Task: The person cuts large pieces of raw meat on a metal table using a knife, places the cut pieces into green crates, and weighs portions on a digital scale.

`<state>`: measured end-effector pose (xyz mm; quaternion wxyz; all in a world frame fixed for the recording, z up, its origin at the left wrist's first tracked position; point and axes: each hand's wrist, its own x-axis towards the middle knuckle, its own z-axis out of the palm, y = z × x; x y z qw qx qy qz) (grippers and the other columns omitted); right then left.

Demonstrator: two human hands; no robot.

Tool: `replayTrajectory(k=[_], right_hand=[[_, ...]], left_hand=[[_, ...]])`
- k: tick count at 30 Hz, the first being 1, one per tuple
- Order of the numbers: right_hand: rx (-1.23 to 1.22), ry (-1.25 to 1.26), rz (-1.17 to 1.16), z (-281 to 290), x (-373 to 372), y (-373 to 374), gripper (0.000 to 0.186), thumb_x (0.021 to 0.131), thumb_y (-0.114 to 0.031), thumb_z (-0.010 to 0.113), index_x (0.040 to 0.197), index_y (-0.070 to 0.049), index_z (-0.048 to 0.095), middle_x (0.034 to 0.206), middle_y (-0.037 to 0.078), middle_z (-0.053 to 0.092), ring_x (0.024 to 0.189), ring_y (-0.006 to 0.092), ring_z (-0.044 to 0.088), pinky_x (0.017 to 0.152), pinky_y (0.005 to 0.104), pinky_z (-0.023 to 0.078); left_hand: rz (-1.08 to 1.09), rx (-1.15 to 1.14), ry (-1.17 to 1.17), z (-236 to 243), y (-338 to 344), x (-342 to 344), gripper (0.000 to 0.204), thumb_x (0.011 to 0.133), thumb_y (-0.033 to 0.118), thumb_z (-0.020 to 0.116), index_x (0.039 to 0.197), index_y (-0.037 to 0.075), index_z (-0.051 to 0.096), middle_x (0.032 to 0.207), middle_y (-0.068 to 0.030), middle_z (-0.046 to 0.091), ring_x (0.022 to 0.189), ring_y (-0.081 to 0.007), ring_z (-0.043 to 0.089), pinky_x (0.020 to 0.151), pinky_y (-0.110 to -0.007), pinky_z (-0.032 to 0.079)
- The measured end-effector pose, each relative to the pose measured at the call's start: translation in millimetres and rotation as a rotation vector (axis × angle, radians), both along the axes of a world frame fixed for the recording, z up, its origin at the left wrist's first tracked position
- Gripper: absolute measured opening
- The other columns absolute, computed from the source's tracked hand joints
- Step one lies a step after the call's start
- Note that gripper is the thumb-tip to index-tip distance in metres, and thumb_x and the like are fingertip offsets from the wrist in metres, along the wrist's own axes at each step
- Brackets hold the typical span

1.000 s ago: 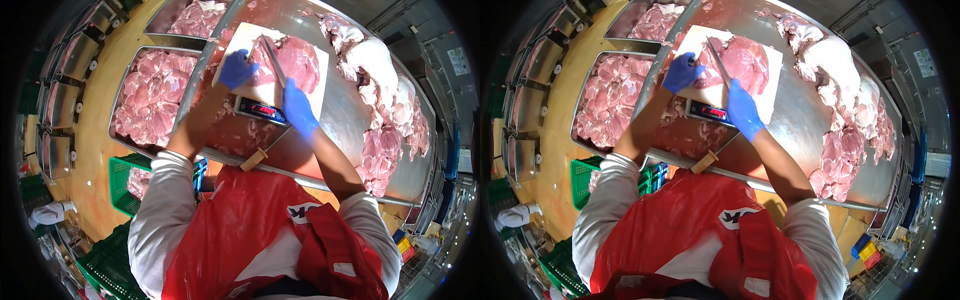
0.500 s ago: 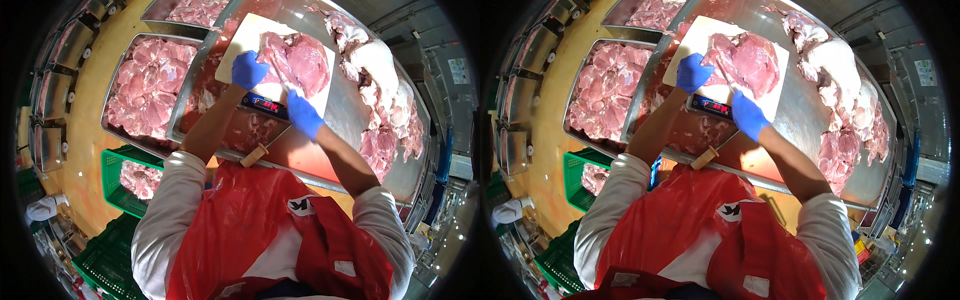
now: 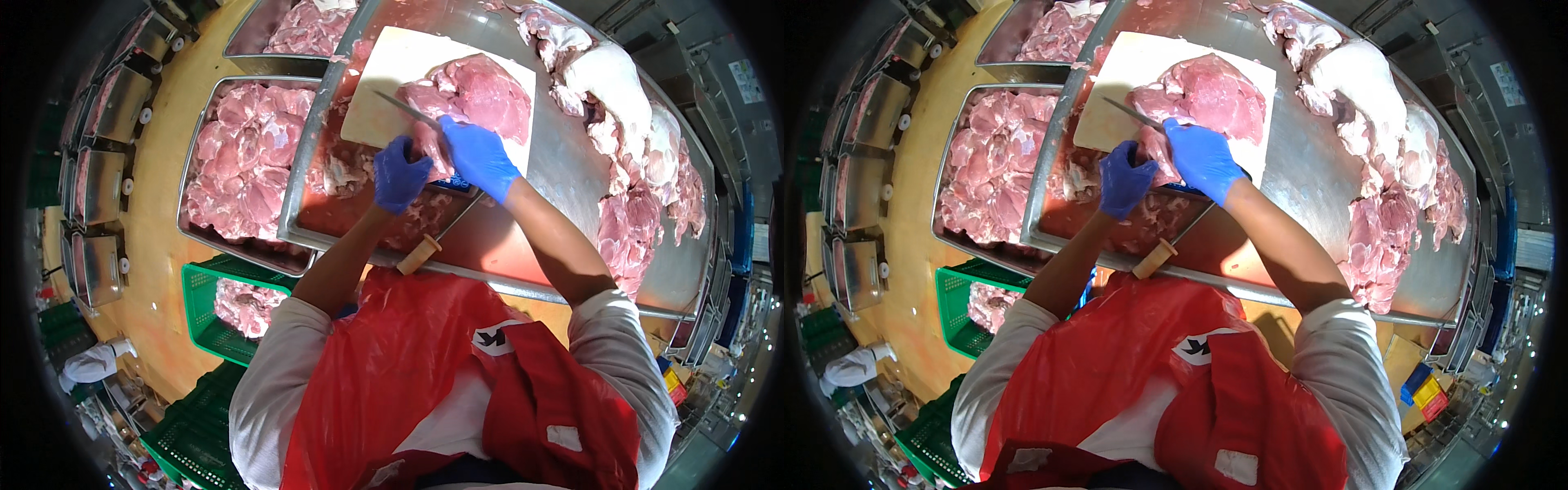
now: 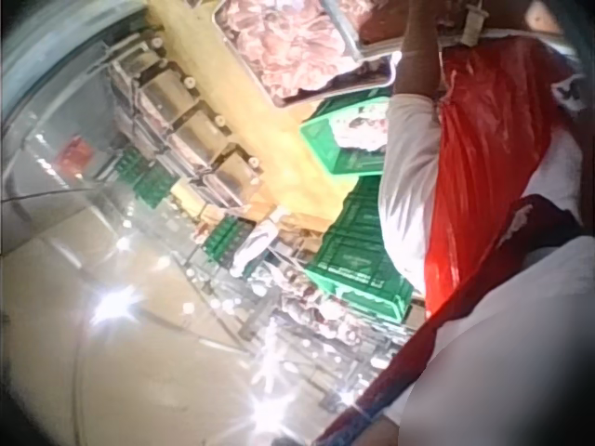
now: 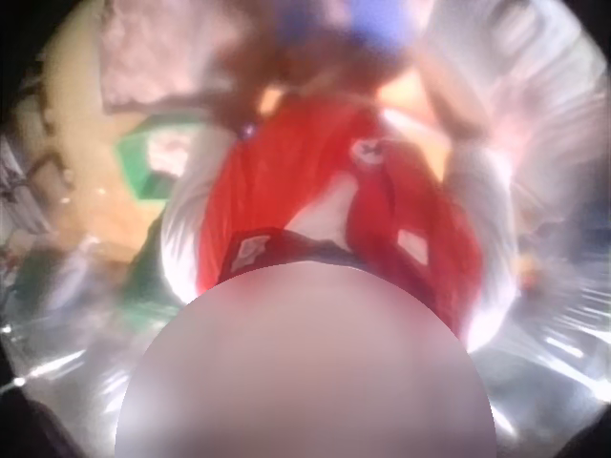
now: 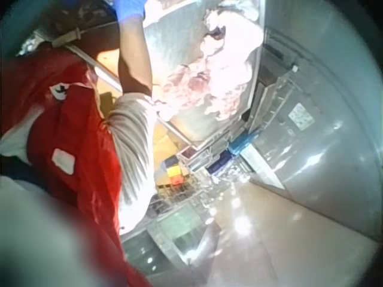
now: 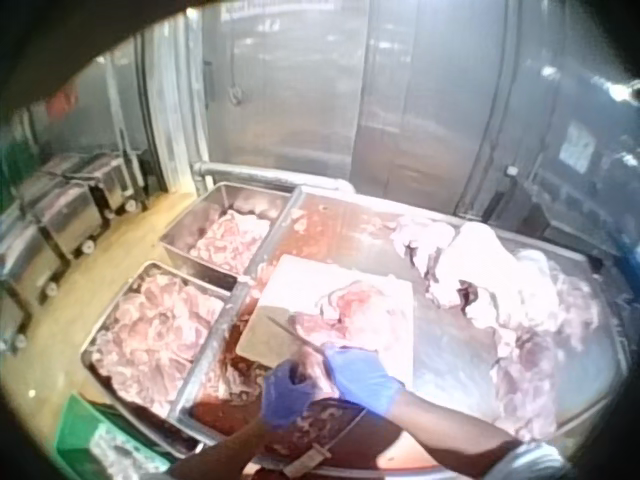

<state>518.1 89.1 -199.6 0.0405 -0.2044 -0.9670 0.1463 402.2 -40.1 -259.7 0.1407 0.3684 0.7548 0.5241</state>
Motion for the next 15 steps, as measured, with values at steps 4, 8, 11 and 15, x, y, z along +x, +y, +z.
replayTrajectory(k=[4,8,11,15], right_hand=[[-0.083,-0.040,0.008,-14,30,-6,0.024,0.099,-0.018,0.042,0.116,-0.003,0.049,0.091,0.026,0.065,0.079,0.0463,0.064,0.068,0.0523,0.051],[-0.052,-0.333,-0.057,6,126,-7,0.024,0.096,-0.013,0.045,0.119,-0.005,0.045,0.087,0.023,0.066,0.076,0.0443,0.066,0.065,0.0537,0.052],[-0.084,-0.357,-0.126,18,165,-9,0.017,0.099,-0.015,0.045,0.113,-0.006,0.045,0.084,0.023,0.065,0.074,0.0453,0.065,0.061,0.0549,0.050],[-0.209,0.000,-0.321,13,154,-18,0.011,0.101,-0.016,0.048,0.106,-0.006,0.046,0.078,0.025,0.064,0.071,0.0477,0.063,0.057,0.0537,0.048]], left_hand=[[-0.030,-0.060,0.008,3,-14,-12,0.027,0.072,0.022,0.073,0.085,0.000,0.063,0.073,-0.0165,0.065,0.066,-0.0289,0.065,0.062,-0.039,0.050],[-0.190,-0.256,-0.399,10,-46,-45,0.024,0.074,0.019,0.071,0.087,0.000,0.065,0.077,-0.0108,0.067,0.069,-0.0175,0.064,0.062,-0.034,0.050],[-0.403,-0.124,-0.648,41,-55,-111,0.016,0.086,0.020,0.064,0.086,0.005,0.068,0.078,-0.0015,0.064,0.071,-0.0090,0.059,0.063,-0.026,0.049],[-0.362,0.143,-0.761,123,-7,-230,0.033,0.095,0.025,0.064,0.120,0.003,0.062,0.105,-0.0044,0.067,0.094,-0.0147,0.063,0.090,-0.028,0.051]])
